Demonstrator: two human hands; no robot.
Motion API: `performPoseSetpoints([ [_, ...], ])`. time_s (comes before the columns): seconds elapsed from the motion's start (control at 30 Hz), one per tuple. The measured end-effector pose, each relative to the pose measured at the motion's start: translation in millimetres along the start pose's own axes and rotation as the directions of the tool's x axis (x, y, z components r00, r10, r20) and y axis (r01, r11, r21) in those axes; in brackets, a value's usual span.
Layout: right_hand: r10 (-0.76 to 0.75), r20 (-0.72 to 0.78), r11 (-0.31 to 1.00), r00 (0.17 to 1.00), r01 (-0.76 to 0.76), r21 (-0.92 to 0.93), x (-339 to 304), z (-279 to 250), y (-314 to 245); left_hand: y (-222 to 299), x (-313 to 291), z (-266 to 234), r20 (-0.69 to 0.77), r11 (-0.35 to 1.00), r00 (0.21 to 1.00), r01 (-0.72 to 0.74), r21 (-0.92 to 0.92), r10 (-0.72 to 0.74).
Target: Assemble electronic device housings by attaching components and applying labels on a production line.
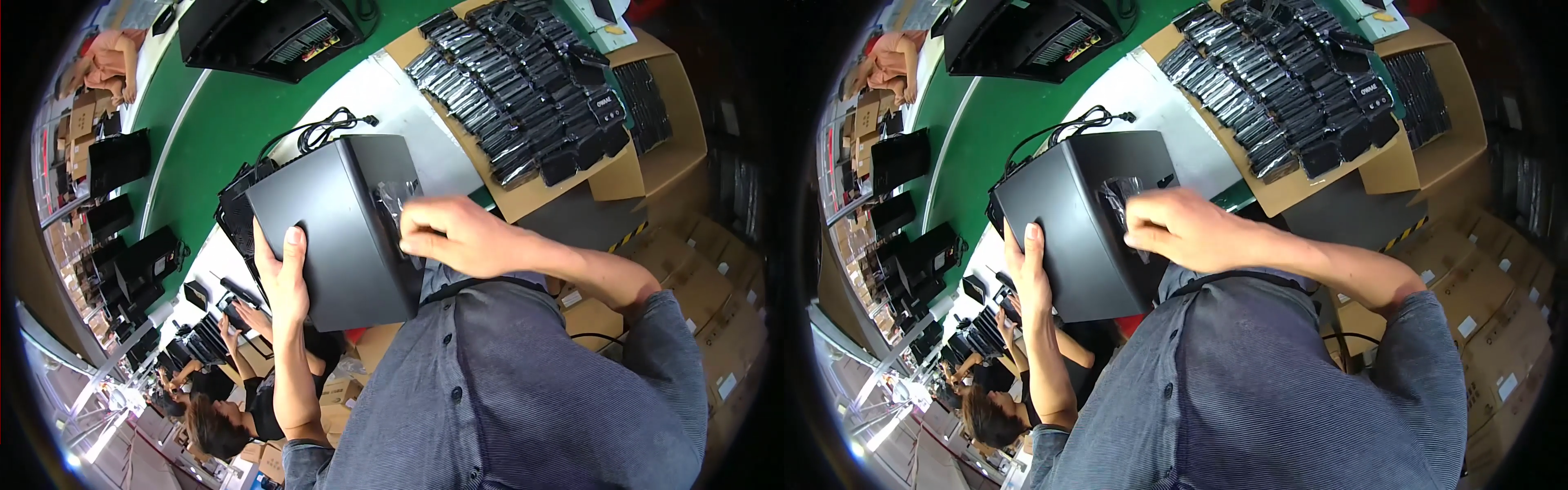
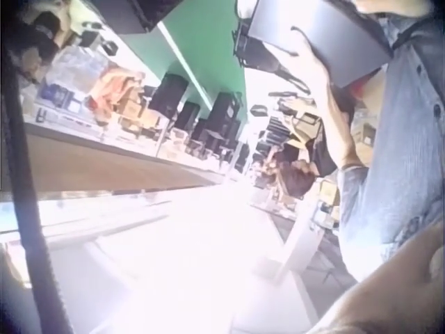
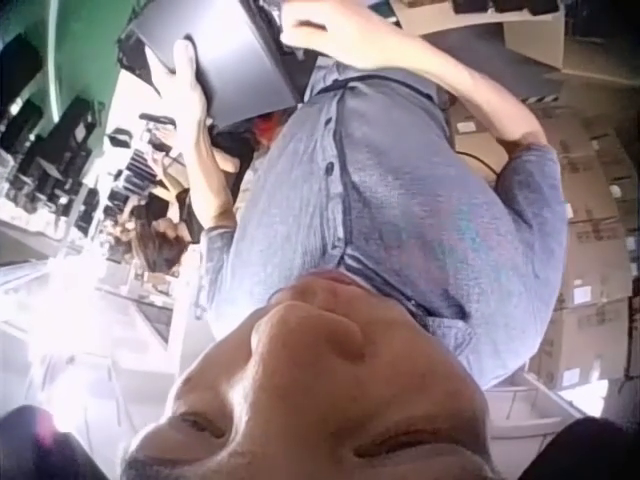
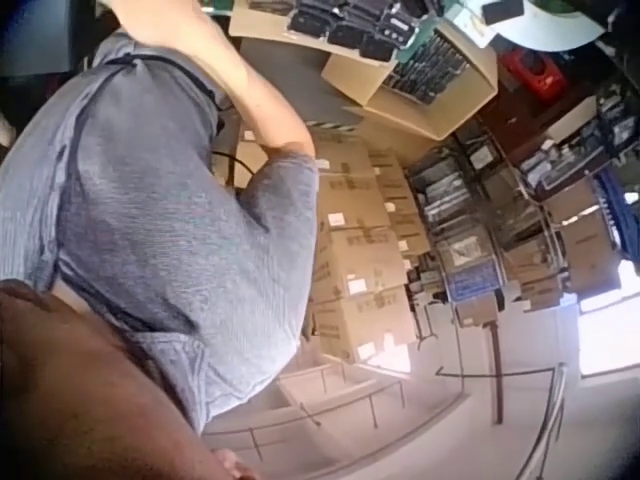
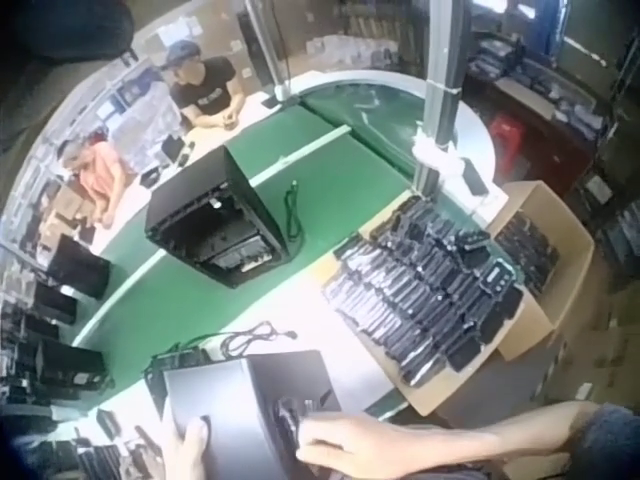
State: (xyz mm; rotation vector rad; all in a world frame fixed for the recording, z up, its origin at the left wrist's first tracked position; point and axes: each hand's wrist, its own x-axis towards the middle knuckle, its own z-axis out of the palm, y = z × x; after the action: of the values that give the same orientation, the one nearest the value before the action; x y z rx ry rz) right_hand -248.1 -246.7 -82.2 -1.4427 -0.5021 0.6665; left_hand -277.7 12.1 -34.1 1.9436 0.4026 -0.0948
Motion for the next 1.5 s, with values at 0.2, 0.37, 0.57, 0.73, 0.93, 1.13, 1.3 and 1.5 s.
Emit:
performPoseSetpoints([
  [0.2,0.036,-0.038,0.993,0.999,-0.032,0.113,1.0,18.2,5.3,5.3,8.1,-4.3,0.036,1.000,0.999,0.010,0.014,-0.010],
  [0.37,0.041,0.161,0.963,0.986,-0.082,0.258,8.3,-3.2,19.7,1.6,2.5,-5.4,0.010,0.999,0.999,-0.041,0.025,0.040],
  [0.57,0.227,-0.525,0.907,0.820,-0.374,-0.193,-32.4,-33.2,99.0,-27.5,-15.7,-41.5,0.075,0.997,0.997,0.039,-0.061,-0.035],
  [0.73,0.288,-0.684,0.891,0.670,0.075,0.448,1.7,23.6,75.0,7.3,-1.4,-4.8,0.215,0.973,0.976,0.089,-0.214,-0.042],
  [0.93,0.237,-0.494,0.471,0.837,0.346,0.811,-14.4,29.9,37.9,77.8,-15.4,45.5,0.165,0.929,0.951,-0.293,0.225,0.260],
  [1.13,0.094,-0.504,0.517,0.859,0.390,0.762,4.1,29.6,-39.3,118.5,-3.8,-24.5,0.156,0.919,0.914,-0.388,0.073,0.373],
  [1.3,-0.254,-0.549,0.876,0.797,0.430,0.219,59.3,4.4,-48.1,174.3,-17.5,-93.4,-0.209,0.931,0.920,-0.356,-0.085,0.332],
  [1.5,-0.053,-0.535,0.972,0.843,0.165,0.165,113.3,-21.0,36.2,197.7,21.2,-192.6,-0.316,0.922,0.866,-0.366,0.125,0.386],
])
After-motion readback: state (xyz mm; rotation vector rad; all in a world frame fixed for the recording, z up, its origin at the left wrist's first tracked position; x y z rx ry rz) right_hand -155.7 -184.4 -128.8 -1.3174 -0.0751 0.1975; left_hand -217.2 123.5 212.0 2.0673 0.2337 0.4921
